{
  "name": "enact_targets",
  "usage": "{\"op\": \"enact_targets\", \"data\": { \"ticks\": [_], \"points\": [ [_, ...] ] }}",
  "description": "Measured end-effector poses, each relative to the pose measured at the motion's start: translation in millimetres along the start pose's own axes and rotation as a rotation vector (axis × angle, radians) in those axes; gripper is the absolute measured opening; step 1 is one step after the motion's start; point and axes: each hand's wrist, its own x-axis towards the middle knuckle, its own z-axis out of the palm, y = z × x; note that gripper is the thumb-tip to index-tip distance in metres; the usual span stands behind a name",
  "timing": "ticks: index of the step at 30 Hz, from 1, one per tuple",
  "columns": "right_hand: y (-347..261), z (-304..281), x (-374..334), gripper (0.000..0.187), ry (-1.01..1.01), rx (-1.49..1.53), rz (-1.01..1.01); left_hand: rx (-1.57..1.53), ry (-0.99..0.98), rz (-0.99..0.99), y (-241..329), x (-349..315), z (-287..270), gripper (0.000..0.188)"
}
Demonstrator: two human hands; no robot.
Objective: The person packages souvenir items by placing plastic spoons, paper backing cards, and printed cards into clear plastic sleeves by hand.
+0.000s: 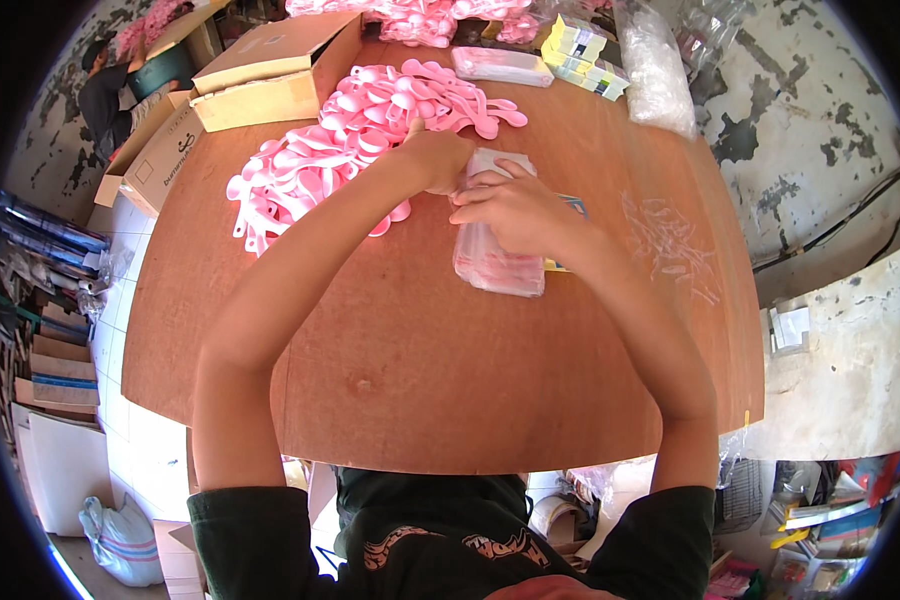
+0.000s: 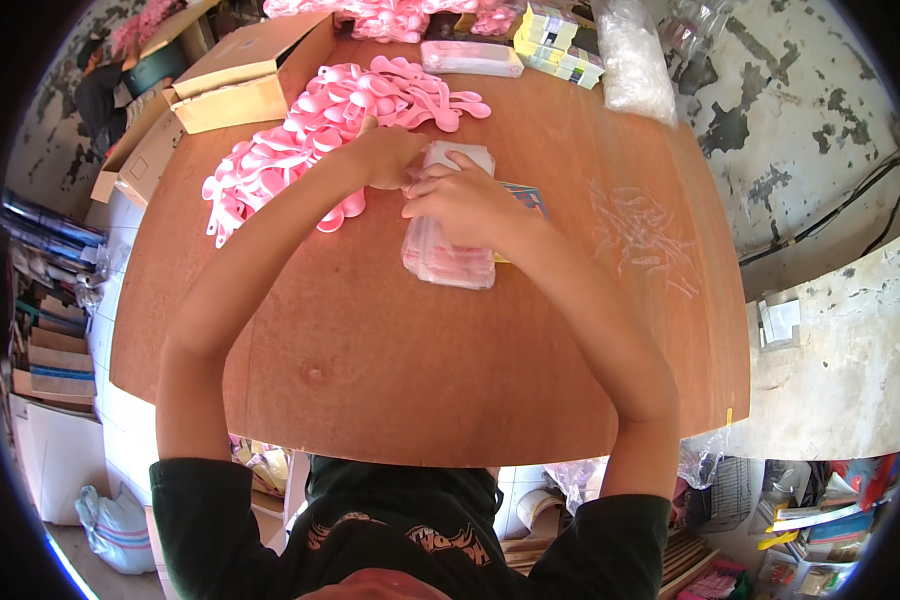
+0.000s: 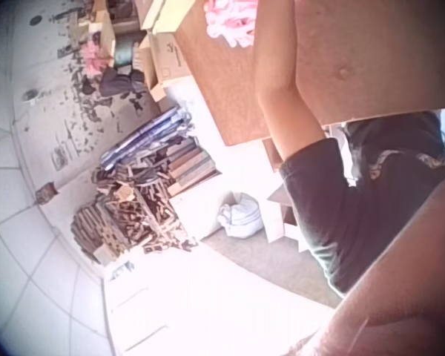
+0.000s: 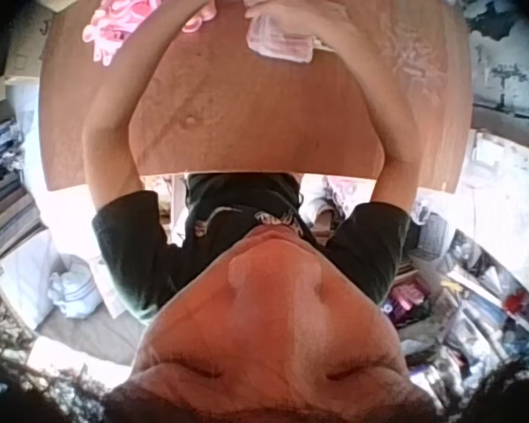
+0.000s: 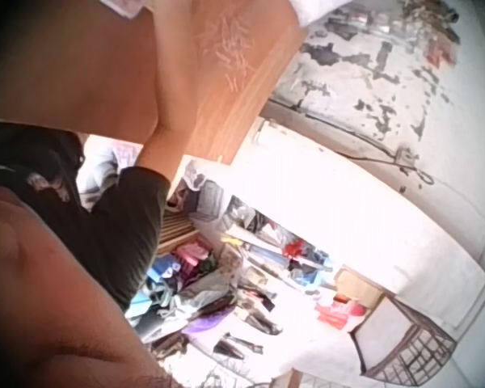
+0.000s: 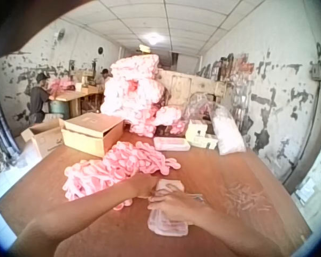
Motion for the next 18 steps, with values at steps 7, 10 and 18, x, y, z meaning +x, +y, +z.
{"op": "enact_targets", "data": {
  "ticks": [7, 10, 18],
  "points": [
    [2, 4, 1, 0.040, 0.041, 0.037, -0.013, -0.134, -0.125, -0.038, -2, 15, 1, 0.057],
    [0, 0, 1, 0.035, -0.009, 0.089, 0.016, -0.138, -0.102, -0.065, 7, 12, 0, 0.067],
    [1, 6, -3, 0.031, 0.039, 0.047, -0.016, -0.010, 0.059, -0.016, 22, -2, -1, 0.074]
  ]
}}
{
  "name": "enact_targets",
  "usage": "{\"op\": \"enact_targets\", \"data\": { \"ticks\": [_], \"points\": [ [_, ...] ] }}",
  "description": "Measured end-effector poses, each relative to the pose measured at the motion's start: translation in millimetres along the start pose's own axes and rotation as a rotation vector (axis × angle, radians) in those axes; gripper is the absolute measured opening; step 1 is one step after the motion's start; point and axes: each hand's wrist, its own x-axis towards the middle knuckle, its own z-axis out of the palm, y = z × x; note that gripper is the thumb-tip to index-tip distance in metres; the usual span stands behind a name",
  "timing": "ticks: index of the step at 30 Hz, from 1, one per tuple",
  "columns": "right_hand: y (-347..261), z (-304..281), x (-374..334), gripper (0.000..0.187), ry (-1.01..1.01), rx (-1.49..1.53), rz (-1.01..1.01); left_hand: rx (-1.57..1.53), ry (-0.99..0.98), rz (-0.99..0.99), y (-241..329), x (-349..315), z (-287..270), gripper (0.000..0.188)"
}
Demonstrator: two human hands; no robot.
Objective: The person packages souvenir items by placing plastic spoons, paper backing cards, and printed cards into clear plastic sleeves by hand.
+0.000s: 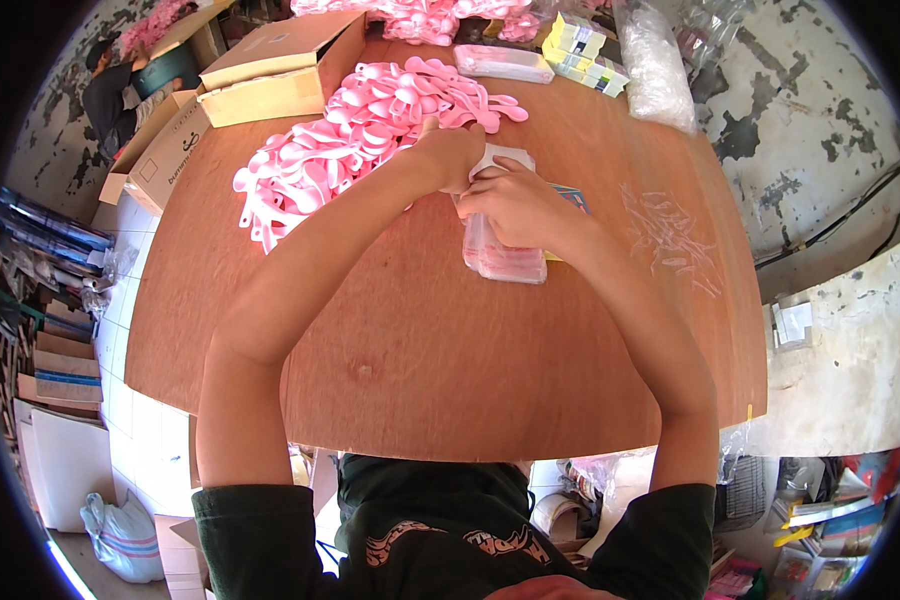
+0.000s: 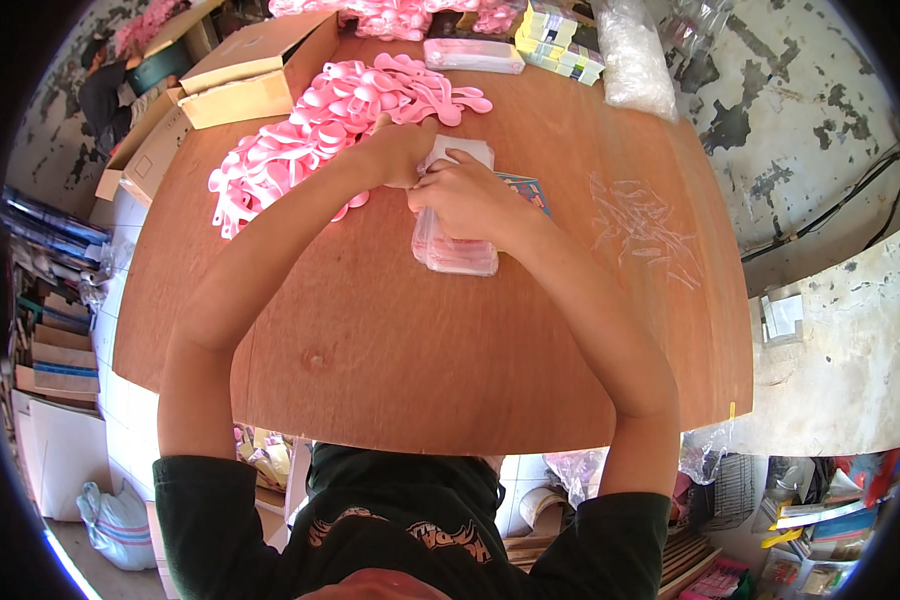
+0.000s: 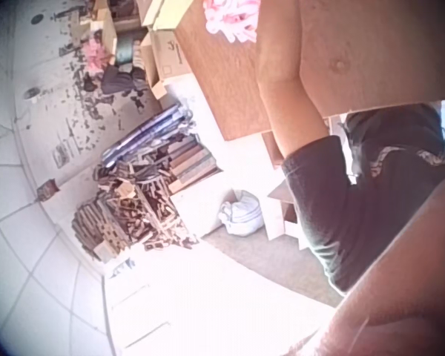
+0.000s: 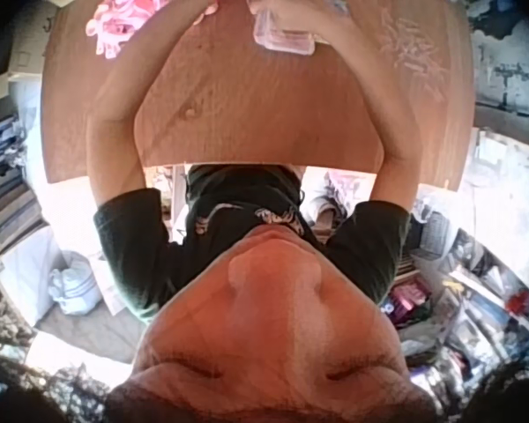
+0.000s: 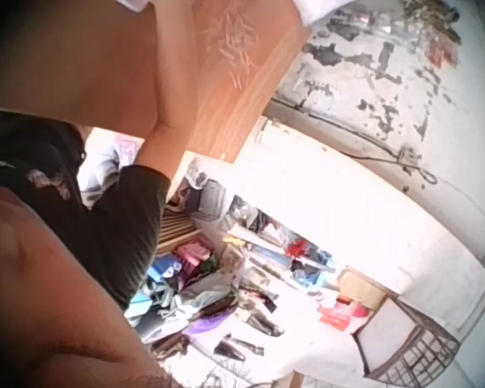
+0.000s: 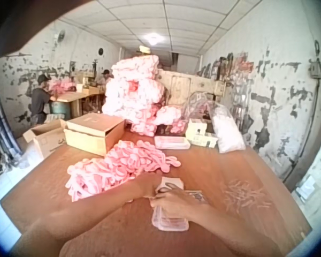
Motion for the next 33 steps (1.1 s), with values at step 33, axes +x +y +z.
{"op": "enact_targets", "data": {
  "ticks": [33],
  "points": [
    [-41, -40, -5, 0.033, 0.575, 0.586, 0.338, -0.718, 0.388, 0.224, -37, -120, -122, 0.037]
  ]
}}
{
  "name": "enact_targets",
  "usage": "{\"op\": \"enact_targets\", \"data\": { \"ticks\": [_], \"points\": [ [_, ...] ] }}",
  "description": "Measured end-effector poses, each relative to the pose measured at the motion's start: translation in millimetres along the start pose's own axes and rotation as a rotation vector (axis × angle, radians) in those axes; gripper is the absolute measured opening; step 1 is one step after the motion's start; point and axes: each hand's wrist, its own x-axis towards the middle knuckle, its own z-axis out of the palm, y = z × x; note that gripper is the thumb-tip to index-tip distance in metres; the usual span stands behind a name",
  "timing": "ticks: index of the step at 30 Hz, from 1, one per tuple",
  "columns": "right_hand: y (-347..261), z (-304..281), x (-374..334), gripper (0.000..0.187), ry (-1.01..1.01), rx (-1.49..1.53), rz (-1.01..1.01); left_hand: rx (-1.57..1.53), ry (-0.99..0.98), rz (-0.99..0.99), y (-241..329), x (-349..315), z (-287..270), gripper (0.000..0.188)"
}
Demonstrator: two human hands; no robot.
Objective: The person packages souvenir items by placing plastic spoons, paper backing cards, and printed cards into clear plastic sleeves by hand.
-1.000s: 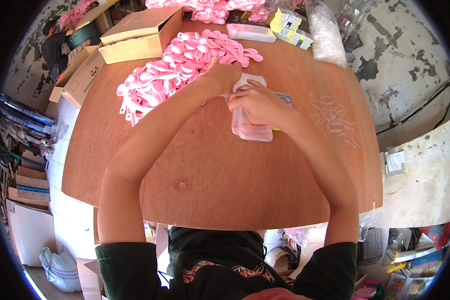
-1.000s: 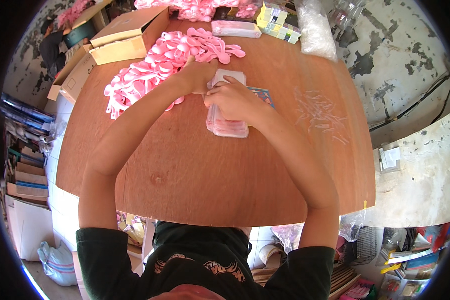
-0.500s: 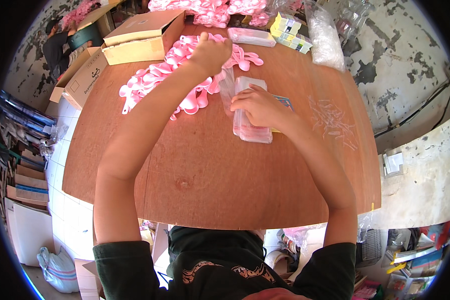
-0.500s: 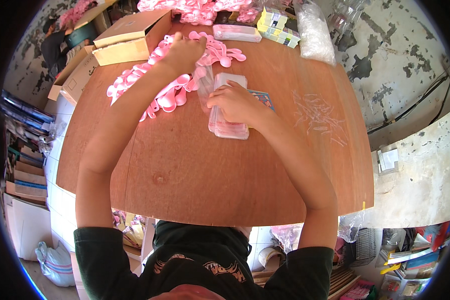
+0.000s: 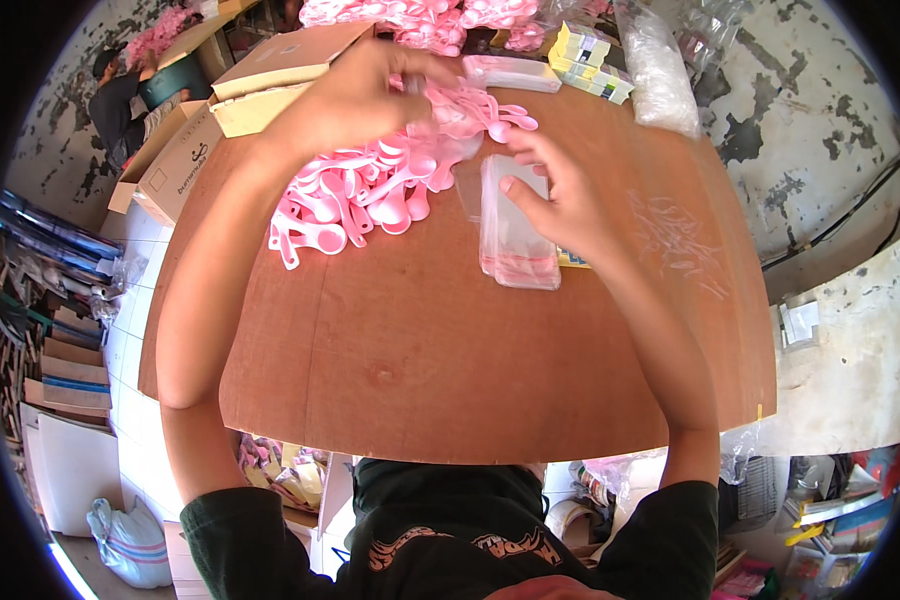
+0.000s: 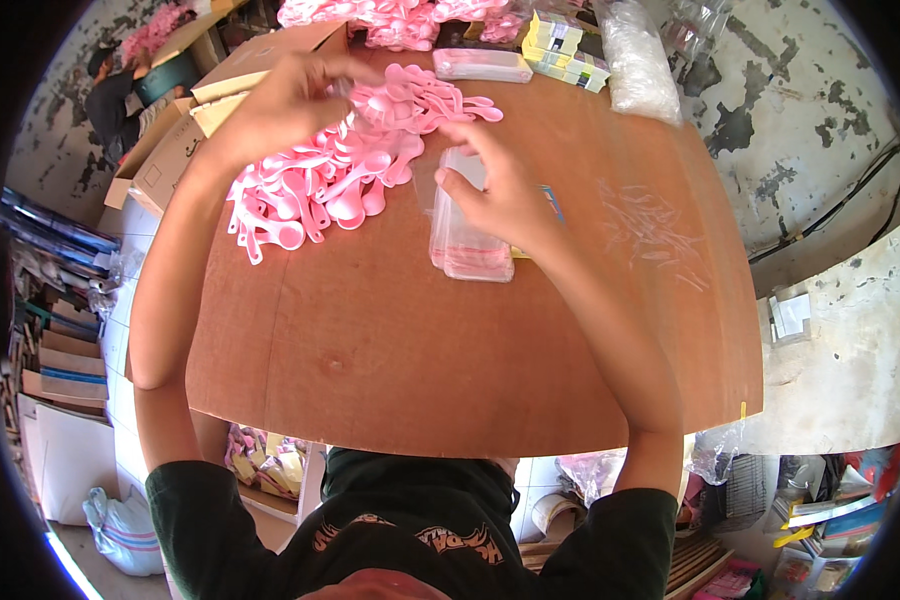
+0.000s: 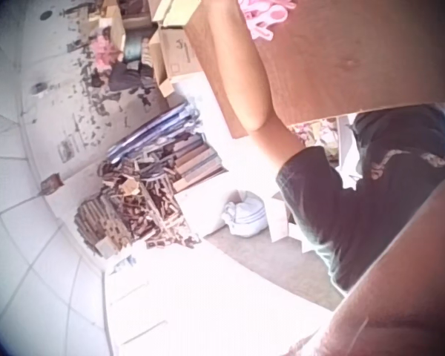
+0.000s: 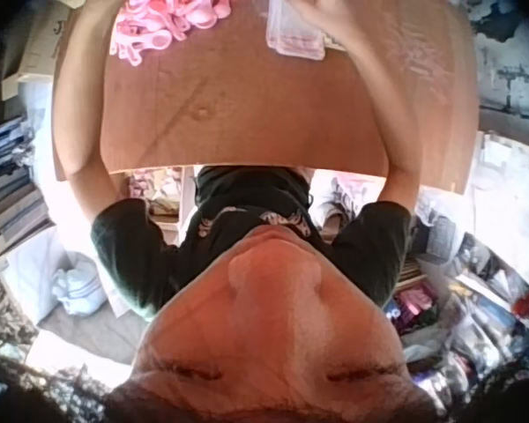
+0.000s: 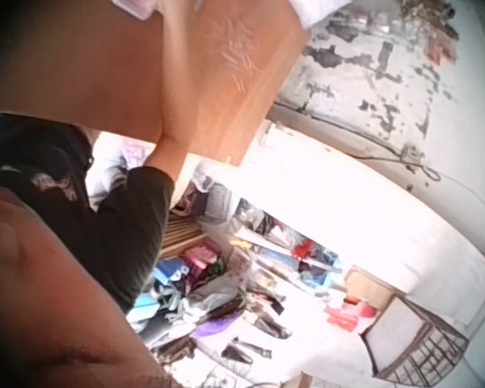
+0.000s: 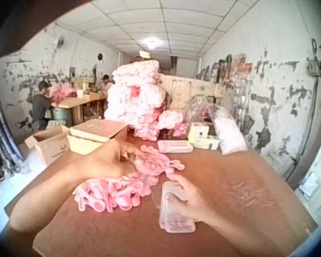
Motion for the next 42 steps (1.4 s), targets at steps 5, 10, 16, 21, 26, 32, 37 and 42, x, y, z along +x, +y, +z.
{"op": "enact_targets", "data": {
  "ticks": [5, 10, 16, 21, 26, 32, 37, 42],
  "points": [
    [-34, -12, 10, 0.039, 0.083, 0.203, 0.032, -0.109, -0.242, -0.028, 9, -15, 32, 0.042],
    [-37, -15, 14, 0.020, -0.006, 0.332, 0.282, -0.222, -0.085, 0.094, 9, -17, 52, 0.049],
    [-20, -15, 8, 0.015, 0.210, 0.364, 0.255, -0.221, 0.384, 0.179, 5, -20, 88, 0.039],
    [-29, -23, 11, 0.019, 0.259, 0.298, 0.300, -0.370, 0.358, 0.240, 0, -56, 117, 0.016],
    [-37, -24, 9, 0.019, 0.254, 0.275, 0.254, -0.272, 0.665, 0.196, 4, -49, 143, 0.027],
    [-50, -30, 5, 0.022, 0.305, 0.550, 0.325, -0.937, 0.027, -0.061, -19, -32, 119, 0.036],
    [-47, -60, -10, 0.024, 0.016, 0.481, 0.445, -0.809, -0.233, -0.221, -14, -38, 120, 0.028],
    [-34, -80, -33, 0.023, -0.211, 0.394, 0.578, -0.744, -0.427, -0.218, -11, -44, 135, 0.029]
  ]
}}
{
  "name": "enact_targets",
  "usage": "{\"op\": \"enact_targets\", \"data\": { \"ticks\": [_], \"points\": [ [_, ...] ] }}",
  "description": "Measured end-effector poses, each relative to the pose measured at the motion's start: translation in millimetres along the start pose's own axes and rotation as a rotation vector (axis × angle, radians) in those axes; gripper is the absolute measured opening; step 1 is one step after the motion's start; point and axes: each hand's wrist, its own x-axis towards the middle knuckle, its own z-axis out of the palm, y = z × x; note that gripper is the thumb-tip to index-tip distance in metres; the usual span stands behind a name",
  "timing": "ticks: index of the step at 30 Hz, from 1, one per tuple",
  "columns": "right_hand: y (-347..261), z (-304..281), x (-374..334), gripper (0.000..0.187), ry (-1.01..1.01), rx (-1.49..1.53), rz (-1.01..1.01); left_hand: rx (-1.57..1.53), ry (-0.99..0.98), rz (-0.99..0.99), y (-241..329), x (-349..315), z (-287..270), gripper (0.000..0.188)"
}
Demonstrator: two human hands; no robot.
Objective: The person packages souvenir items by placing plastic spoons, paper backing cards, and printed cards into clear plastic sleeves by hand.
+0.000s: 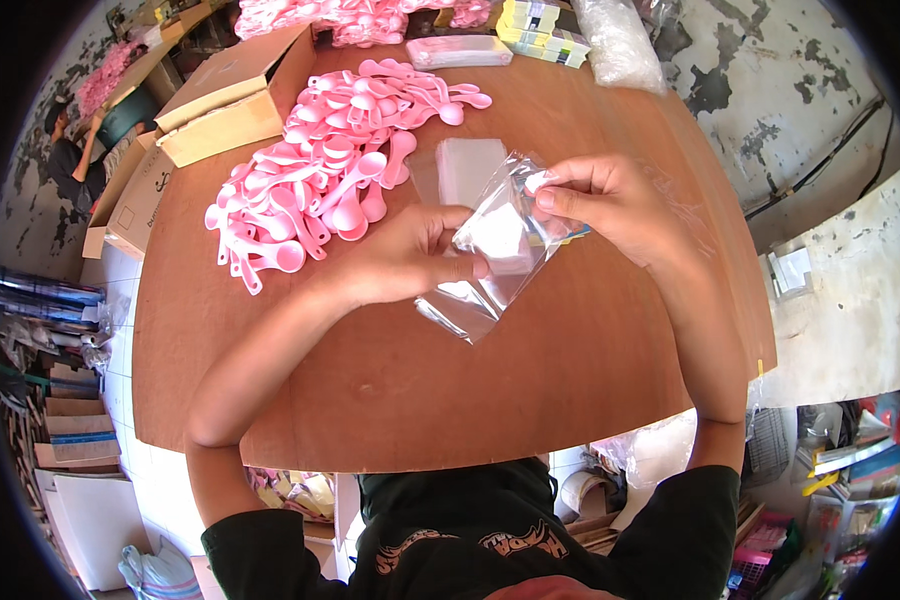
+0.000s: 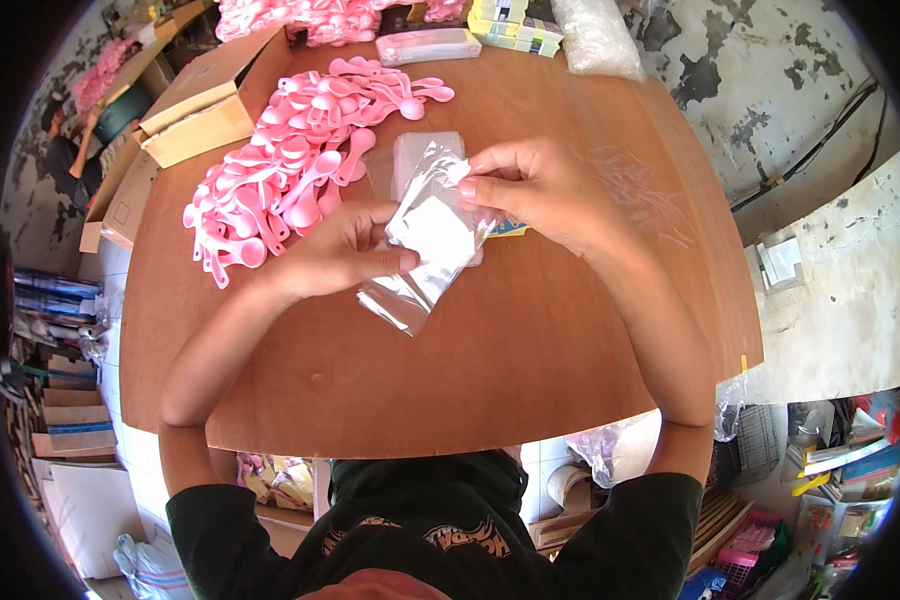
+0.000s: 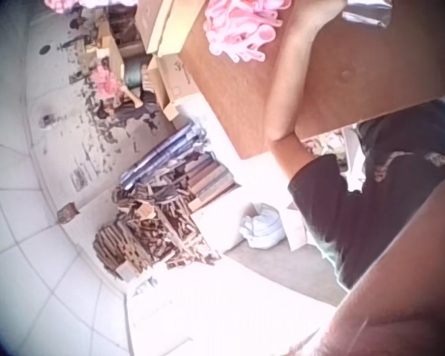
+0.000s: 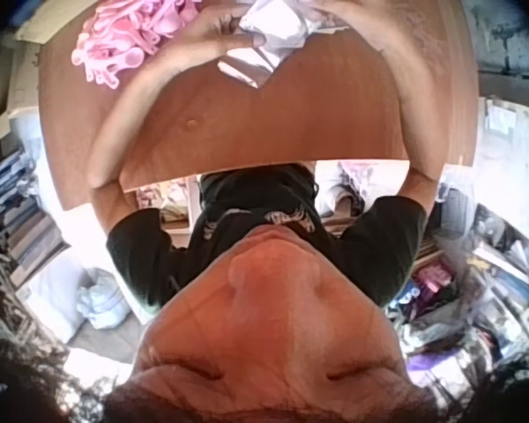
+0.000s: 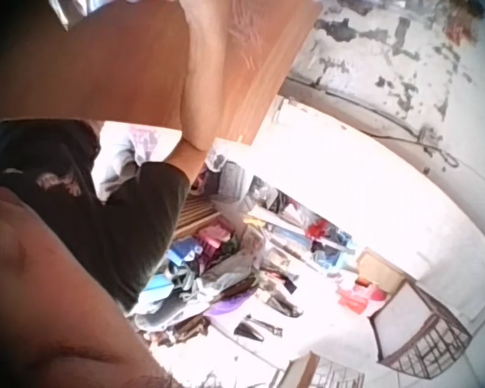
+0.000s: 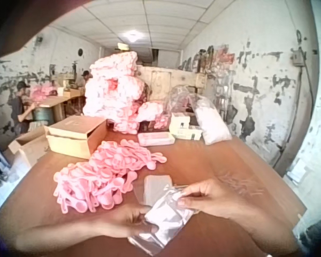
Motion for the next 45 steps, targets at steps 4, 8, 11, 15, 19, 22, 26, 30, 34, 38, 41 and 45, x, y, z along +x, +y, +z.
{"op": "enact_targets", "data": {
  "ticks": [4, 8, 11, 15, 19, 22, 26, 30, 34, 38, 41, 45],
  "points": [
    [17, -4, -11, 0.023, 0.171, 0.044, 0.068, -0.097, 0.032, -0.023, -18, -2, 10, 0.028],
    [48, -7, -43, 0.025, 0.264, 0.122, 0.199, 0.077, 0.077, -0.146, -23, -9, 11, 0.033],
    [65, 1, -65, 0.025, 0.284, 0.076, 0.300, 0.122, 0.027, -0.238, -31, -15, 7, 0.035],
    [86, 4, -84, 0.025, 0.352, 0.029, 0.367, 0.077, 0.068, -0.169, -31, -17, 19, 0.036],
    [94, -20, -105, 0.022, 0.422, 0.017, 0.331, 0.142, 0.070, -0.200, -19, -8, 32, 0.043],
    [97, -41, -121, 0.020, 0.442, -0.100, 0.419, 0.253, -0.001, -0.218, -7, -2, 39, 0.048],
    [96, -49, -129, 0.021, 0.440, -0.195, 0.441, 0.652, 0.117, 0.114, -41, 3, 43, 0.045],
    [104, -43, -125, 0.022, 0.389, -0.248, 0.472, 0.908, 0.201, 0.370, -43, -3, 63, 0.040],
    [108, -38, -117, 0.022, 0.390, -0.515, 0.341, 1.014, -0.036, 0.675, -48, -3, 79, 0.042],
    [125, -57, -116, 0.020, 0.598, -0.493, 0.011, 1.140, -0.126, 0.676, -56, -6, 86, 0.050],
    [91, -76, -118, 0.021, 0.612, -0.703, 0.179, 1.160, -0.137, 0.657, -56, -8, 84, 0.049],
    [27, -79, -116, 0.022, 0.638, -0.679, 0.156, 1.111, -0.177, 0.609, -53, -5, 87, 0.050]
  ]
}}
